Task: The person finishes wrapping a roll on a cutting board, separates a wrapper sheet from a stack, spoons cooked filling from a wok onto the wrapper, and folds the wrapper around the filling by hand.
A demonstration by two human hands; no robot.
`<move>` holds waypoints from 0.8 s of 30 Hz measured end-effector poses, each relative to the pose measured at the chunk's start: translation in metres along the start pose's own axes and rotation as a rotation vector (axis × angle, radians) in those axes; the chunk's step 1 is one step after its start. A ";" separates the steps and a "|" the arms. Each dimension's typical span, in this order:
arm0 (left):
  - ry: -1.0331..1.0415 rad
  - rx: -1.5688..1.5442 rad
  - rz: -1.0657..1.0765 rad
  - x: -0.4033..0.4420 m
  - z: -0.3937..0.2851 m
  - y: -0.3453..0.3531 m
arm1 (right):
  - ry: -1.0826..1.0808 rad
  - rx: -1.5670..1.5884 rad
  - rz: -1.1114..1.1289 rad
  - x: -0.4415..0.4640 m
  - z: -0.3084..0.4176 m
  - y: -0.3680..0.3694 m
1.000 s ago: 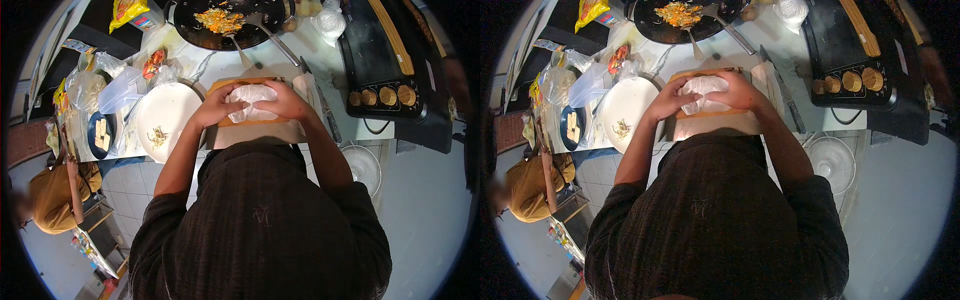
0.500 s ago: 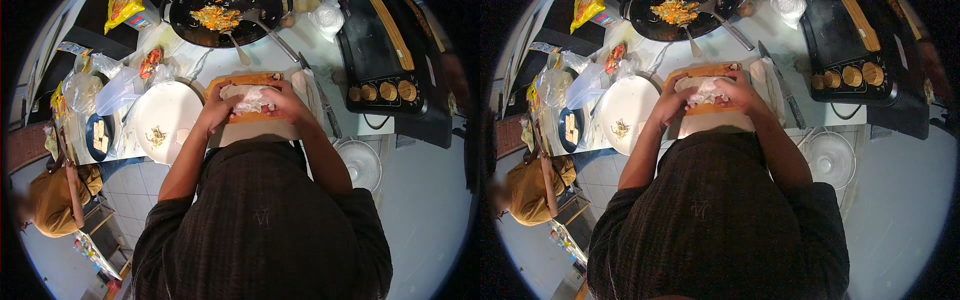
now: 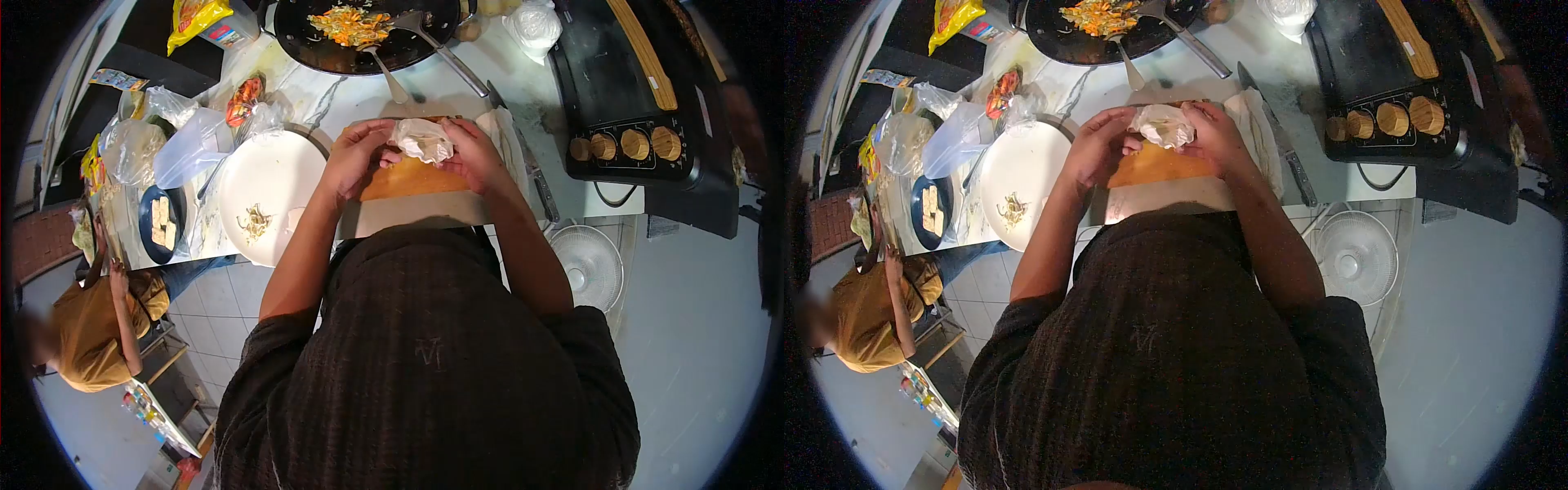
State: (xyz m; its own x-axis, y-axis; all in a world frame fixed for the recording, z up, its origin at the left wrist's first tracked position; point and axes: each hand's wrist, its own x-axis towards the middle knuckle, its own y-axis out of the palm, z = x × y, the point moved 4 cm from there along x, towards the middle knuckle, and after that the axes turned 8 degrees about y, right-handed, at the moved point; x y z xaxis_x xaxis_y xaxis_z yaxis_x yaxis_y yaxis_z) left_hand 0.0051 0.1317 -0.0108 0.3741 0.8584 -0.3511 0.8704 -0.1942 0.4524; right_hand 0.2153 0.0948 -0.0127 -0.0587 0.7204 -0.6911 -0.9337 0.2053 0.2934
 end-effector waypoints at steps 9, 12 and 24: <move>0.123 0.400 0.075 -0.002 -0.008 0.000 | -0.017 0.138 0.234 0.003 -0.001 -0.015; 0.208 0.618 0.086 -0.001 -0.009 0.001 | -0.206 -0.270 0.278 -0.006 0.005 -0.011; 0.608 1.193 0.082 -0.005 -0.025 0.012 | -0.534 -0.959 -0.234 -0.014 0.019 -0.010</move>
State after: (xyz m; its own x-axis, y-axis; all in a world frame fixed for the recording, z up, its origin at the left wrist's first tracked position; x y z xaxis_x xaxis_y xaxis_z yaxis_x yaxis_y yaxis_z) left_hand 0.0058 0.1363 0.0169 0.5084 0.8373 0.2011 0.7147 -0.2800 -0.6410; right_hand 0.2322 0.0957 0.0067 0.0981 0.9698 -0.2232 -0.8013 -0.0561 -0.5956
